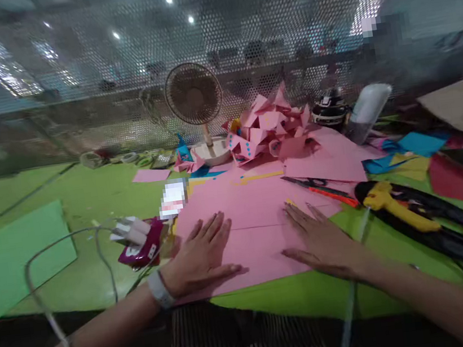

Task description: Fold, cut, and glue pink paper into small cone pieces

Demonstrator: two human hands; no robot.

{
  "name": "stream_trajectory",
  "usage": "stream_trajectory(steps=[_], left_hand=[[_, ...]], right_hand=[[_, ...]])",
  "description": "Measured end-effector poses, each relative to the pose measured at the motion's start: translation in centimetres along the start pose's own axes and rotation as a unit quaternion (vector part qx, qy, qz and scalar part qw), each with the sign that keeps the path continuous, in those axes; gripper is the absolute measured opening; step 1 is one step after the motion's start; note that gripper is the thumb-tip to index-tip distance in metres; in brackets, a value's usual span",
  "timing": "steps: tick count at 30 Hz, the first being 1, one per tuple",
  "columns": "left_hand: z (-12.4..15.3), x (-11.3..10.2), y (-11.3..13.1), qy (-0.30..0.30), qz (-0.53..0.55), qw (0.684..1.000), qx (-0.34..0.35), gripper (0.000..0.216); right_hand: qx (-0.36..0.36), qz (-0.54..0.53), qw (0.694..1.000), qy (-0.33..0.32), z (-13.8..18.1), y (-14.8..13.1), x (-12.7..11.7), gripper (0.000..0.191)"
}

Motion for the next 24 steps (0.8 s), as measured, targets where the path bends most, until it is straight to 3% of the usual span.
stream_trajectory(steps=[7,10,14,16,20,24], left_hand=[[1.4,0.2,-0.2,0.020,-0.029,0.998,-0.044,0.090],[1.6,0.2,-0.6,0.028,-0.044,0.994,-0.094,0.090],[0.3,-1.0,0.3,0.096,-0.084,0.981,-0.144,0.091],[-1.6,-1.4,2.1,0.133,-0.087,0.981,-0.110,0.094],[-6.7,-0.1,6.9,0.102,-0.038,0.993,0.039,0.097],[-8.8,1.9,8.1,0.064,-0.026,0.997,0.029,0.108]], right_hand=[[0.003,-0.008,1.000,0.019,0.1,-0.2,-0.6,0.081],[-0.001,-0.001,1.000,0.027,0.0,-0.2,-0.8,0.080],[-0.007,0.016,0.999,0.030,-0.1,-0.2,-0.7,0.081],[-0.018,0.028,0.999,0.042,0.0,0.0,-0.2,0.080],[-0.044,0.052,0.993,0.100,0.1,0.5,1.3,0.081],[-0.054,0.049,0.991,0.110,0.2,0.7,2.1,0.084]])
Point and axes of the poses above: each hand's wrist, its own z-axis away from the middle knuckle, its own x-axis out of the palm, y = z × x, the point moved 2 cm from there along -z, towards the middle knuckle, and after that the axes turned 3 degrees about x, right-handed, at the moved point
